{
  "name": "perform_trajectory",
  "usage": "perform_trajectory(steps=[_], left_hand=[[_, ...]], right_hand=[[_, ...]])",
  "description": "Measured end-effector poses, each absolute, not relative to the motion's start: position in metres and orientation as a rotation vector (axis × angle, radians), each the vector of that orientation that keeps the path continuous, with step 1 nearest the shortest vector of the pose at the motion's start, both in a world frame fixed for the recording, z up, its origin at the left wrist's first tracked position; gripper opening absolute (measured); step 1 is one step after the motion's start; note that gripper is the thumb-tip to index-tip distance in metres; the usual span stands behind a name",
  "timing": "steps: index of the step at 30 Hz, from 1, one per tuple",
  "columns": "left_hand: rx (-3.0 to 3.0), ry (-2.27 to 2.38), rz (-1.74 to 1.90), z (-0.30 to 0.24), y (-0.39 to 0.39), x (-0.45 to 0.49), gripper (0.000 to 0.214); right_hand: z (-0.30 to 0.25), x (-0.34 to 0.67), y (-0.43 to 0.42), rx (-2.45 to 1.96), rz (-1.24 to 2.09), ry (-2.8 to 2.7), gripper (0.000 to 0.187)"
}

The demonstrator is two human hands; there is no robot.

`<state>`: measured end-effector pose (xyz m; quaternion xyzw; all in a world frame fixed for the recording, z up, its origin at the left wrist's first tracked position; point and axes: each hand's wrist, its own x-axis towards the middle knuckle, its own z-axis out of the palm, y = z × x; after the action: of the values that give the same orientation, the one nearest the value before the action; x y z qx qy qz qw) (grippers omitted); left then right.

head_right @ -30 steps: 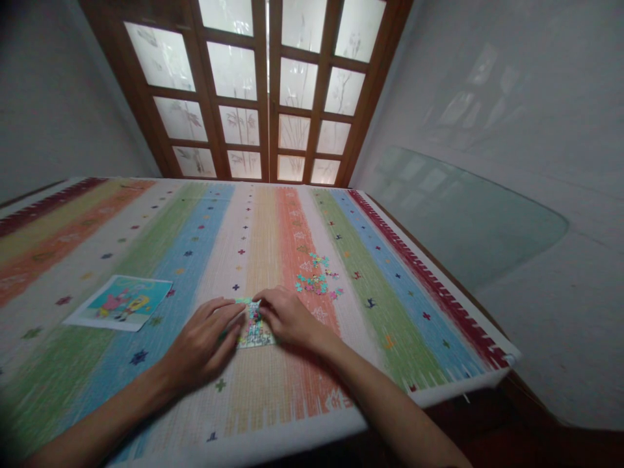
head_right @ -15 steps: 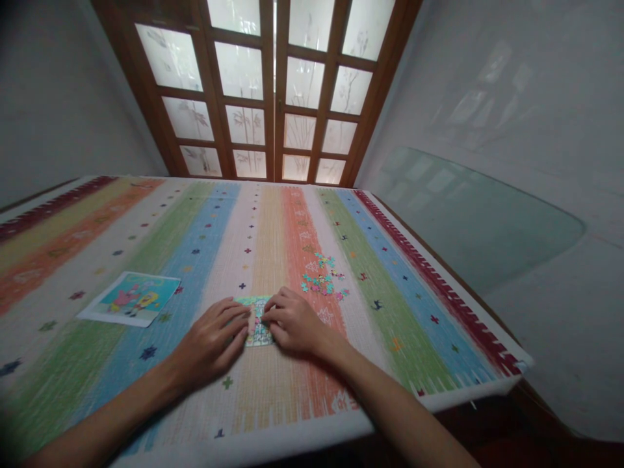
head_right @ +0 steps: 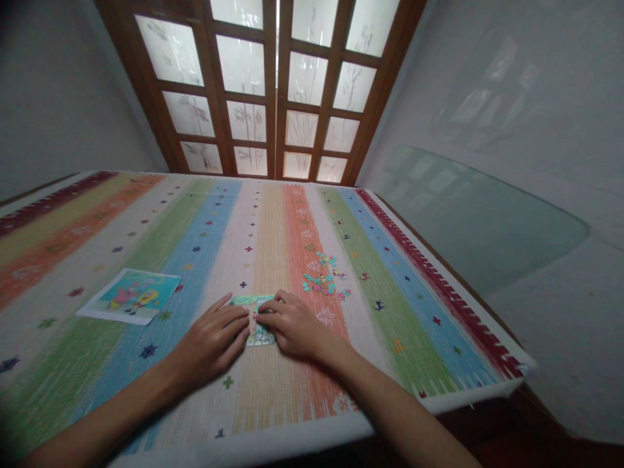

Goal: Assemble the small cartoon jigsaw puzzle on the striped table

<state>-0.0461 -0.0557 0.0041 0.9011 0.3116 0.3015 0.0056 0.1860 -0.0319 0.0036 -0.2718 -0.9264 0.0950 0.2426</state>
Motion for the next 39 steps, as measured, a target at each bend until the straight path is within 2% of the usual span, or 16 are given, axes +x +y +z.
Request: perform_trajectory(steps=[8,39], left_hand=[[2.804,0.985,0.967,0.0005,-0.0546,-0.0471,0.021],[2.841,1.009,0.919,-0.0005,-0.0539,-0.0469,0.019]], right_hand=[[0.0015,0.1871,-0.0325,-0.776,0.261,-2.606,0.05],[0.0042,0.183,-0.0346,-0.836,0.228,-2.627,0.049]])
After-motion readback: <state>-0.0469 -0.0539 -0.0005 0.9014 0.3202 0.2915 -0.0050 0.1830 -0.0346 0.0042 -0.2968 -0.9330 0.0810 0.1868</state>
